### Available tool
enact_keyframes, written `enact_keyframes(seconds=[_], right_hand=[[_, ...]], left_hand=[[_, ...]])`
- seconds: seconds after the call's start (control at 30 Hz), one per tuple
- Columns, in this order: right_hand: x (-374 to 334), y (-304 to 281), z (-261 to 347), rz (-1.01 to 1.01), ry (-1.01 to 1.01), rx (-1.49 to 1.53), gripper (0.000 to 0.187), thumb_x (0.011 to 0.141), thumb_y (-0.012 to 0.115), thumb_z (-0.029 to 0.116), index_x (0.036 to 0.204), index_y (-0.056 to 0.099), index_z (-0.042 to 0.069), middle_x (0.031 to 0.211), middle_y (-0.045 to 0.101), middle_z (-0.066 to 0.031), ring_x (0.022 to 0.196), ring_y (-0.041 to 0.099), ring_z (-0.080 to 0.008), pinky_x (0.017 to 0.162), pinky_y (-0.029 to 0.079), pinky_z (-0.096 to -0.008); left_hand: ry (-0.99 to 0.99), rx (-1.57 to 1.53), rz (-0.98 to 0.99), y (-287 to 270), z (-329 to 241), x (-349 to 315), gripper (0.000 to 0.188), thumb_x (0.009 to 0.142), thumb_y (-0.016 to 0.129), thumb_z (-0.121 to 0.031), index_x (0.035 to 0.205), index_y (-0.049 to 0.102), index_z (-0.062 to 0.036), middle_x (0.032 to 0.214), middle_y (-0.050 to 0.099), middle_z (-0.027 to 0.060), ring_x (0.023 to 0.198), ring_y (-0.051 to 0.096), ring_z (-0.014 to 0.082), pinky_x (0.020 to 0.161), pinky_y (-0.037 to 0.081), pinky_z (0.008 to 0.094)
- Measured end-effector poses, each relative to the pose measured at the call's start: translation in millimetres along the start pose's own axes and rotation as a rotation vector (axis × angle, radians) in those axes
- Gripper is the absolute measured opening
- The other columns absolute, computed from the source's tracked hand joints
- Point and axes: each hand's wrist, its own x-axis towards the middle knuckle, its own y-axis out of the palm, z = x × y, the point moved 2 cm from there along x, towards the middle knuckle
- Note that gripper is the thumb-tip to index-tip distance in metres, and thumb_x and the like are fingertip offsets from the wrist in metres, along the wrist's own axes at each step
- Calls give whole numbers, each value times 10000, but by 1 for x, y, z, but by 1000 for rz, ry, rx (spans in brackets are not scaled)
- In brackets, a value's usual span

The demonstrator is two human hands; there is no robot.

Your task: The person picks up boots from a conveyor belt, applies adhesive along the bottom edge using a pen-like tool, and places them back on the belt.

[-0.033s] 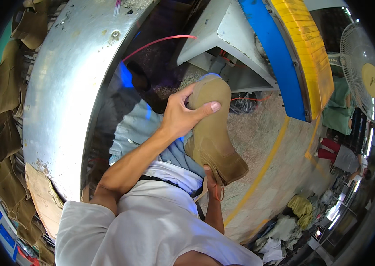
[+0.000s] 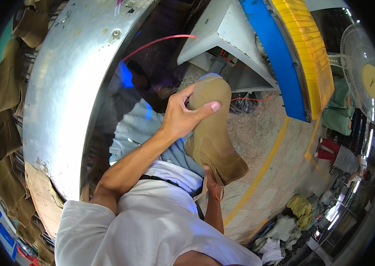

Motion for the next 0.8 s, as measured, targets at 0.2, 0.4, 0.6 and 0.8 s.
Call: enact_keyframes(seconds=[0.2, 0.4, 0.6, 0.8], right_hand=[[0, 10, 7, 38, -26, 32, 637, 872, 849, 298, 1364, 588, -12, 1357, 623, -118, 1210, 573, -267, 1055, 454, -406], [-13, 24, -24, 48, -331, -408, 512, 967, 697, 240, 1399, 569, -1, 1402, 611, -163, 1324, 541, -275, 1104, 443, -425], [-6, 26, 12, 21, -579, -375, 517, 986, 671, 192, 1433, 534, -28, 1434, 588, -195, 1312, 575, -312, 1095, 477, -428], [14, 21, 49, -41, -626, -133, 518, 1002, 652, 156, 1455, 512, -52, 1460, 571, -216, 1303, 602, -336, 1085, 507, -424]], left_hand=[[176, 148, 72, -15, 4, 1, 650, 883, 834, -241, 1400, 574, 55, 1267, 692, 117, 1177, 632, 185, 1041, 486, 348], [-127, -113, 192, -21, -10, 2, 587, 884, 820, -251, 1351, 616, 41, 1217, 709, 106, 1120, 649, 164, 992, 515, 341], [5, 32, 288, -30, -28, 8, 594, 893, 773, -329, 1326, 625, 49, 1265, 693, 146, 1132, 659, 200, 1006, 520, 371], [87, 104, 302, -36, -21, 28, 639, 922, 710, -355, 1365, 573, 85, 1379, 637, 209, 1196, 651, 260, 1042, 514, 408]])
